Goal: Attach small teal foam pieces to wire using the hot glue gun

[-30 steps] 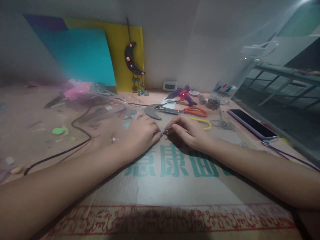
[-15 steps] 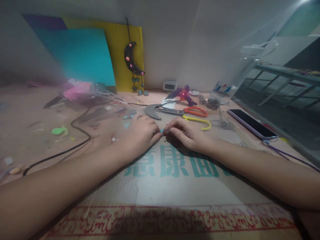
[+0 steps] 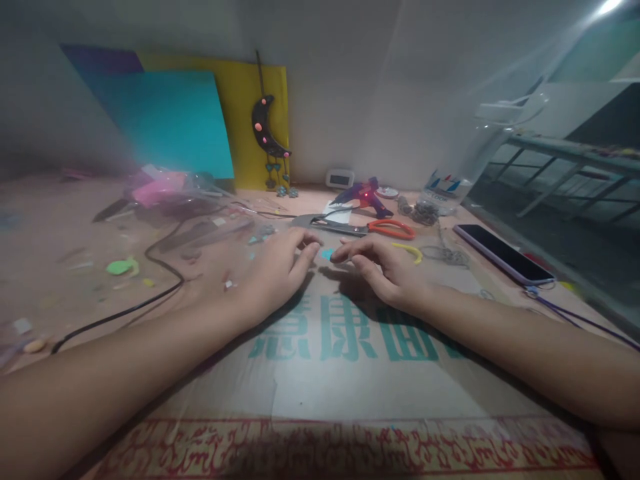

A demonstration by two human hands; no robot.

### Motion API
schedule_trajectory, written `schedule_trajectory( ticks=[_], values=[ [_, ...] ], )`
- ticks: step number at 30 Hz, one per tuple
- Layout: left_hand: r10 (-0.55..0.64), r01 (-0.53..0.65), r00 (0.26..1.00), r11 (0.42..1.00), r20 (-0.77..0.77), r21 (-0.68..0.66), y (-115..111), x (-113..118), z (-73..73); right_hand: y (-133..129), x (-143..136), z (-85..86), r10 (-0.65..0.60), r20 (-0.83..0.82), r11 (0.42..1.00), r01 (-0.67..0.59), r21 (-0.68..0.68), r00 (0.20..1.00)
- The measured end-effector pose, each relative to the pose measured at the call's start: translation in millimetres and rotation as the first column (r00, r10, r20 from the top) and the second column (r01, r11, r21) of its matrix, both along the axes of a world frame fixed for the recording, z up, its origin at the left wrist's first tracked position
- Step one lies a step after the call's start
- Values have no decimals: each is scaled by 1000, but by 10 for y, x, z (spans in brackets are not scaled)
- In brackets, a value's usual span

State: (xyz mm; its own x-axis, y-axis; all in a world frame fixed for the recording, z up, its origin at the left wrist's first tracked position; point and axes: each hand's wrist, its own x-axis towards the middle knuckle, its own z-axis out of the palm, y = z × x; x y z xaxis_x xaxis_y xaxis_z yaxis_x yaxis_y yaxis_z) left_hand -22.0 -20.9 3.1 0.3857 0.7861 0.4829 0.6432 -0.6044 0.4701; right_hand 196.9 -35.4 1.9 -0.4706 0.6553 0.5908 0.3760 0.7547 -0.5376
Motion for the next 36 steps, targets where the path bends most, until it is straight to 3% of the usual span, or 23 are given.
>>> schedule_trajectory(
  ticks=[4, 9, 14, 18, 21, 24, 26, 31, 34, 36],
  values=[
    [-14, 32, 995, 981, 97, -192, 38, 19, -4, -18, 18, -13, 64, -36, 998, -63, 25, 997],
    [-19, 82, 982, 938, 187, -337, 21, 53, 53, 1, 35, -38, 83, -21, 996, -83, 28, 996],
    [-20, 103, 975, 923, 222, -371, 16, 52, 81, 12, 41, -27, 70, 4, 996, -70, 57, 998],
    [27, 86, 960, 919, 278, -384, 0, 48, 63, -11, 21, 24, 83, 43, 982, -89, 168, 996],
    [47, 67, 956, 926, 289, -372, -53, 59, 70, -33, -16, 48, -17, 49, 979, 6, 201, 999],
    [14, 88, 959, 935, 282, -345, -117, 79, 100, -49, -67, 61, -134, 20, 989, 132, 63, 991],
    [6, 96, 957, 937, 290, -336, -143, 89, 116, -55, -99, 66, -147, -16, 984, 145, -102, 989],
    [3, 99, 955, 940, 297, -326, -135, 87, 104, -40, -146, 65, -130, -146, 873, 43, -486, 981],
    [-2, 91, 959, 949, 284, -301, -121, 81, 89, -32, -146, 59, -134, -173, 839, 19, -544, 976],
    [13, 72, 961, 952, 275, -297, -120, 81, 87, -43, -135, 55, -150, -154, 881, 61, -469, 977]
  ],
)
